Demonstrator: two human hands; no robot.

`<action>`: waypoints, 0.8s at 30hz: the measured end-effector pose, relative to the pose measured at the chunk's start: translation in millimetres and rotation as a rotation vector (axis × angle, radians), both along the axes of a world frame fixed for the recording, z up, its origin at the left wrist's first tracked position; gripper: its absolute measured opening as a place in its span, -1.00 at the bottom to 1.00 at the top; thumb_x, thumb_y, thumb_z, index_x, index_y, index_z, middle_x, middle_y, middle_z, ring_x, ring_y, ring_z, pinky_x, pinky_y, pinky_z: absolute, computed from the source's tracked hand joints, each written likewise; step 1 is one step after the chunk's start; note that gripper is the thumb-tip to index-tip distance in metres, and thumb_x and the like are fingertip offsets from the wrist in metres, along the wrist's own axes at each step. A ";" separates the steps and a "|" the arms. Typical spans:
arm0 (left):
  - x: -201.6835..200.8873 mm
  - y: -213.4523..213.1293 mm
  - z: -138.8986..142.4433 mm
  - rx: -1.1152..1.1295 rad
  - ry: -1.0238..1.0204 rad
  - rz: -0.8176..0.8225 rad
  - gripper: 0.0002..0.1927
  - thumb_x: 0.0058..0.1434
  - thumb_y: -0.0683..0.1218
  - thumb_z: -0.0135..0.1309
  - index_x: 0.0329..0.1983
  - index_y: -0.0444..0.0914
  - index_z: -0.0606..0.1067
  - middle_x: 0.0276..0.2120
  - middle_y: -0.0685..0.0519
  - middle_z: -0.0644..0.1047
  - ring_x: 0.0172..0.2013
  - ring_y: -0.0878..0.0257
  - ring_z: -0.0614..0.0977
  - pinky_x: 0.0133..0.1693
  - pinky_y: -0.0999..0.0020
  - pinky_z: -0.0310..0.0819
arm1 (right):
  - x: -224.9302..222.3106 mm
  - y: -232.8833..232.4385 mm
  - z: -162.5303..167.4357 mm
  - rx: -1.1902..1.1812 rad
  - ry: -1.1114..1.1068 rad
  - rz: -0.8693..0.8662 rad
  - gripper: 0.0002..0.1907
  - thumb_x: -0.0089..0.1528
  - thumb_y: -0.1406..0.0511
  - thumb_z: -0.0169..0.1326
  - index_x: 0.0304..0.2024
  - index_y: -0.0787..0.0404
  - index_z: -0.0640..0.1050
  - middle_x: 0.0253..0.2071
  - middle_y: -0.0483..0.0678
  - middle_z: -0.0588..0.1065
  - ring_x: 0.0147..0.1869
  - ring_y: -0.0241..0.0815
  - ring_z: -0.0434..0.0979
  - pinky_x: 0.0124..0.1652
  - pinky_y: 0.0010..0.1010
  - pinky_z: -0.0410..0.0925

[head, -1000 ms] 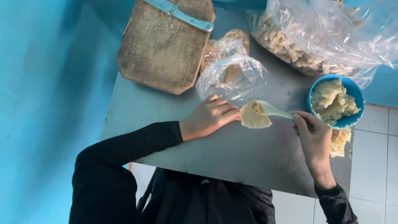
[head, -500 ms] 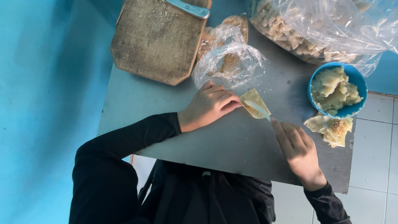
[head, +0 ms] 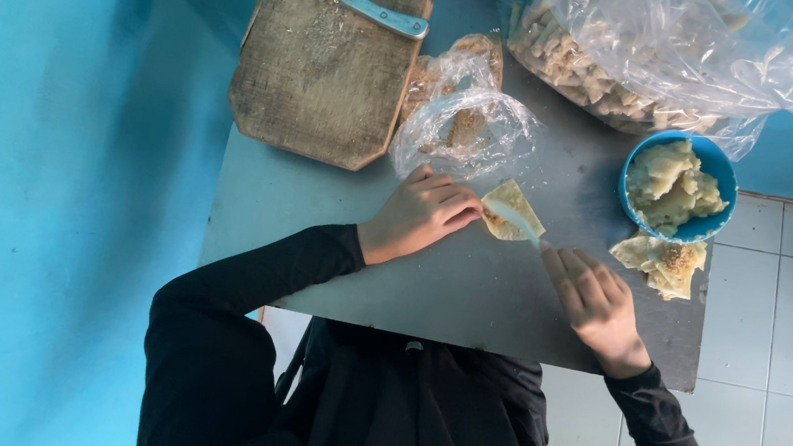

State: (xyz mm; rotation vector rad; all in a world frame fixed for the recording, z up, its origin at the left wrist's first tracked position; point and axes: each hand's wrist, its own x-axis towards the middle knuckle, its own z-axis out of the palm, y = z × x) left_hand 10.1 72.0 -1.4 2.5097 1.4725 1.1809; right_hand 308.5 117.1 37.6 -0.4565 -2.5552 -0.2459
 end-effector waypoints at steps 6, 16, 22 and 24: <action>-0.9 -1.0 -2.0 0.029 0.040 0.003 -0.86 0.29 -0.12 0.24 -0.13 -0.17 0.54 -0.15 0.18 0.61 -0.14 0.27 0.60 -0.09 0.28 0.30 | -45.7 28.5 20.9 -0.106 0.086 -0.015 -0.58 0.19 0.52 0.21 0.12 0.39 0.54 -0.10 0.06 0.50 -0.06 -0.01 0.56 -0.07 -0.23 0.46; -1.0 0.0 -10.0 0.023 0.035 -0.008 -0.86 0.32 -0.08 0.20 -0.10 -0.18 0.54 -0.12 0.12 0.61 -0.12 0.22 0.59 -0.05 0.26 0.33 | -125.9 82.5 11.5 -0.505 0.177 0.039 -0.76 0.32 0.51 0.13 0.04 0.29 0.56 -0.13 0.09 0.50 -0.07 0.10 0.54 -0.12 -0.18 0.42; -0.1 0.9 -13.7 0.026 0.046 -0.004 -0.85 0.34 -0.06 0.18 -0.10 -0.19 0.55 -0.12 0.11 0.61 -0.13 0.20 0.59 -0.06 0.26 0.33 | -134.3 83.5 2.5 -0.779 0.276 -0.047 -0.86 0.33 0.46 0.12 -0.07 0.37 0.61 -0.32 0.09 0.53 -0.36 -0.12 0.51 -0.32 -0.34 0.36; 0.1 0.6 -14.9 0.019 0.059 -0.011 -0.85 0.34 -0.07 0.17 -0.08 -0.20 0.55 -0.11 0.11 0.61 -0.14 0.21 0.58 -0.07 0.26 0.32 | -132.8 83.9 2.2 -0.802 0.317 -0.094 -0.87 0.34 0.45 0.11 -0.08 0.38 0.62 -0.36 0.07 0.53 -0.39 -0.20 0.50 -0.33 -0.39 0.35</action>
